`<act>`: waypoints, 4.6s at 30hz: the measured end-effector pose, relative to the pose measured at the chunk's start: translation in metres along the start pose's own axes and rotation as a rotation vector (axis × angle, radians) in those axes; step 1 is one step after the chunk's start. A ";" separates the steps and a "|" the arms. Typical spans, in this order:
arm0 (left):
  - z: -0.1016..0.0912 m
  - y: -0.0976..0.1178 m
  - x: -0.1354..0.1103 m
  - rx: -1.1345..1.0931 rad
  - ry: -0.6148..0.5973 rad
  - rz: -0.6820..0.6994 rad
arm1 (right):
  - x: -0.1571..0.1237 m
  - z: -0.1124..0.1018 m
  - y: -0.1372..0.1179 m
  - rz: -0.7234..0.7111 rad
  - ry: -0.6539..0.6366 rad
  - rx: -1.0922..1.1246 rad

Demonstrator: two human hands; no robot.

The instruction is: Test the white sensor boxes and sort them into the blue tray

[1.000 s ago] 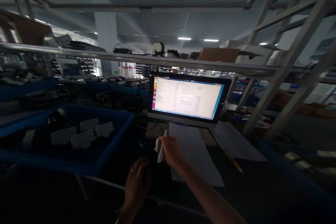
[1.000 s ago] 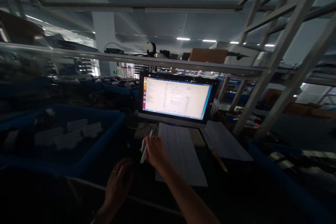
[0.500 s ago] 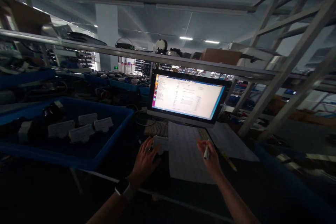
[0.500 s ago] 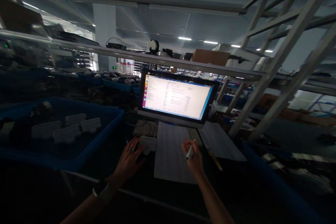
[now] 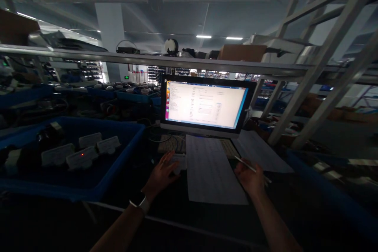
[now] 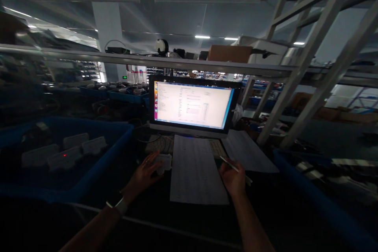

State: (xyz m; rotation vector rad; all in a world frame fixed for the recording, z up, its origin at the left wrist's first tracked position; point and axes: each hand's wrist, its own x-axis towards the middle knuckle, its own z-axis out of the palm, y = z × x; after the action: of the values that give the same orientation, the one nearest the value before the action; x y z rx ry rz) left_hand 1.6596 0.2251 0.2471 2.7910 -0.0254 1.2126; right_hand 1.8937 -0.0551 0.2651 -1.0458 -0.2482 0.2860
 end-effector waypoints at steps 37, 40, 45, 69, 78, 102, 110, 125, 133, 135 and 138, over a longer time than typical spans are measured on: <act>0.013 -0.018 0.002 0.048 0.150 0.157 | -0.019 0.005 -0.011 -0.011 0.079 0.314; 0.013 -0.019 0.003 0.050 0.145 0.165 | -0.019 0.006 -0.010 -0.010 0.069 0.327; 0.014 -0.020 0.002 0.056 0.139 0.166 | -0.020 0.007 -0.010 -0.017 0.069 0.321; 0.014 -0.015 0.001 0.021 0.134 0.112 | -0.023 0.011 0.017 -0.418 -0.053 -0.919; 0.015 -0.016 0.000 0.021 0.118 0.092 | -0.023 0.009 0.010 -0.428 0.196 -0.603; 0.010 -0.008 -0.001 -0.023 0.092 0.042 | -0.012 0.006 0.006 -0.184 0.288 0.037; 0.007 -0.005 -0.001 -0.043 0.045 -0.009 | -0.007 -0.005 0.009 -0.040 0.412 0.114; 0.005 0.000 0.001 -0.040 0.046 0.004 | -0.017 -0.001 -0.010 0.071 0.371 0.320; 0.005 -0.001 0.001 -0.048 0.066 0.008 | -0.018 -0.003 -0.011 0.039 0.241 0.363; 0.005 -0.001 0.001 -0.047 0.068 0.005 | -0.018 -0.001 -0.012 0.035 0.238 0.344; 0.003 0.000 0.002 -0.049 0.052 -0.001 | -0.020 0.004 -0.013 -0.004 0.245 0.293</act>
State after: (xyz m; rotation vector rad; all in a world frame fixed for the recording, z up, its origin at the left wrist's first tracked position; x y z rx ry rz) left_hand 1.6630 0.2244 0.2462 2.7161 -0.0485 1.2665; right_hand 1.8752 -0.0651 0.2770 -0.7807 0.0136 0.1813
